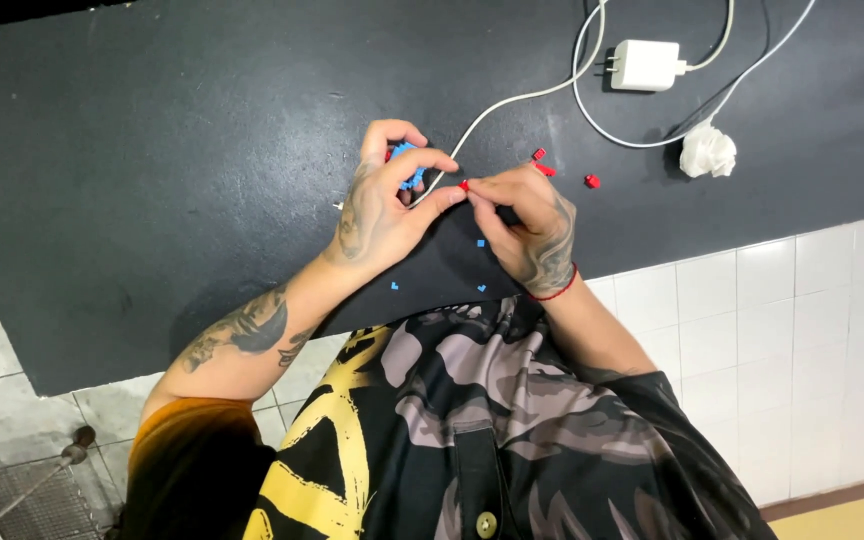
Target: Assembling a small toy structure using tiny interlocking plastic blocks on a table.
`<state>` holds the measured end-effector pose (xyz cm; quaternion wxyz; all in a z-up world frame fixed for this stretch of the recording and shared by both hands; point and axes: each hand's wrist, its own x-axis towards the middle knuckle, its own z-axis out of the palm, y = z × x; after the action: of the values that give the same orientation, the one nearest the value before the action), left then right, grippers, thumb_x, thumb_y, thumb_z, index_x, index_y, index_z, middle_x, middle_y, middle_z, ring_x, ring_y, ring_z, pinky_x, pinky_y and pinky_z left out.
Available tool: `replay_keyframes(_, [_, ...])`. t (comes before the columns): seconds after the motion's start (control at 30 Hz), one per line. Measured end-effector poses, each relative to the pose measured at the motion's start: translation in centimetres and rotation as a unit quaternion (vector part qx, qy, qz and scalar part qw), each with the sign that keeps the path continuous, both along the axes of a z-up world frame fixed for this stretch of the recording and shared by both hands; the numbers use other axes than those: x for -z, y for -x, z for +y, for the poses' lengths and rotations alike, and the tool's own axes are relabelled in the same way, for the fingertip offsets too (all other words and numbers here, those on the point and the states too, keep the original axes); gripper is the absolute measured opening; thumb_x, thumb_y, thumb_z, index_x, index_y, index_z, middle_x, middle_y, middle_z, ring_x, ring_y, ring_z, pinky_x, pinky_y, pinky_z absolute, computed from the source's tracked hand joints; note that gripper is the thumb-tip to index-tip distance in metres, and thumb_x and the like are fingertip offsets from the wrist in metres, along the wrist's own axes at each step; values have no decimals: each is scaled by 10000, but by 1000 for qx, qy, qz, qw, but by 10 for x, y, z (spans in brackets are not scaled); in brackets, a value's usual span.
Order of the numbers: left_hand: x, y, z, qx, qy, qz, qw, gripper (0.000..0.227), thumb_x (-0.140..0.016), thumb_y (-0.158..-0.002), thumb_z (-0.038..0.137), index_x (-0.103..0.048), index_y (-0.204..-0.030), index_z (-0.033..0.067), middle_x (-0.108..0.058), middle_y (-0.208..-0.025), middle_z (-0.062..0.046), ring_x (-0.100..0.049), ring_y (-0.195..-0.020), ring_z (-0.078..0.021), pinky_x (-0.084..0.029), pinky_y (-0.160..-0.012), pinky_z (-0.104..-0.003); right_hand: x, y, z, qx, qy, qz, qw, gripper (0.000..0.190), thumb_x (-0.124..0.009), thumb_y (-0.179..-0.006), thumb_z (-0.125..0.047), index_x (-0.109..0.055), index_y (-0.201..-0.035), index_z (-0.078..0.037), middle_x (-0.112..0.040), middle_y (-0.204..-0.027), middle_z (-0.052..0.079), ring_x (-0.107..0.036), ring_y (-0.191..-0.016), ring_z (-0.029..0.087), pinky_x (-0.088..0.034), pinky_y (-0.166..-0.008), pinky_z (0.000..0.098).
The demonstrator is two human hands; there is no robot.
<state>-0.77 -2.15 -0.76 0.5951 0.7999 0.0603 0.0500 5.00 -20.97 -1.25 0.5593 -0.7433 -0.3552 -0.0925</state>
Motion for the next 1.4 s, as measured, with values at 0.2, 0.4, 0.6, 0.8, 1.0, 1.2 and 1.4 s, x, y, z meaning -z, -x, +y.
replay_keyframes(0.2, [-9,0,-2,10,0,-37,999,114,-812,-931,245,-797,-1027,184,-542,-1151,-31,-652,-898,-199,-571,-831,-259,4,2,0,-9,-17,0,1000,82,-784,-880,100,-782,-954,66,-720,-871,192,-716,-755,391,-595,-641,418])
replay_keyframes(0.4, [7,0,-3,2,11,-10,1000,129,-791,-940,248,-785,-999,133,-548,-1146,-53,-646,-898,-252,-595,-785,-314,8,5,3,16,-11,-53,998,77,-776,-857,121,-781,-911,65,-701,-820,183,-677,-667,372,-580,-578,420])
replay_keyframes(0.6, [16,5,-6,-4,13,-16,1000,120,-764,-953,210,-767,-1001,100,-549,-1143,-61,-634,-949,-292,-536,-880,-383,15,9,6,46,1,-124,991,113,-732,-844,134,-786,-867,38,-713,-807,156,-684,-646,339,-584,-576,389])
replay_keyframes(0.8, [11,6,-5,5,18,-8,1000,126,-713,-992,203,-730,-994,79,-511,-1211,-75,-645,-882,-247,-575,-790,-308,14,7,9,54,-3,-123,991,129,-767,-827,131,-772,-893,20,-702,-814,135,-667,-645,305,-575,-598,370])
replay_keyframes(1.0, [3,5,-7,65,-87,-90,990,103,-758,-960,164,-717,-1031,102,-503,-1223,-102,-707,-869,-353,-609,-726,-386,-7,-18,-15,58,54,-74,994,106,-729,-936,85,-758,-1026,37,-696,-886,151,-677,-732,328,-547,-622,402])
replay_keyframes(1.2, [17,7,-10,129,-124,-83,980,353,-716,-975,168,-595,-1302,113,-452,-1293,-139,-706,-942,-389,-603,-869,-464,15,-8,-30,-36,-42,239,969,120,-686,-1016,39,-698,-1133,65,-622,-956,141,-651,-874,151,-554,-750,305])
replay_keyframes(1.4, [10,6,-10,152,55,-95,982,537,-425,-1022,-57,-420,-1535,103,-355,-1371,-138,-674,-1140,-293,-543,-1056,-443,27,-5,-29,-90,-70,324,939,150,-698,-985,60,-668,-1128,96,-620,-961,147,-715,-875,179,-573,-709,288])
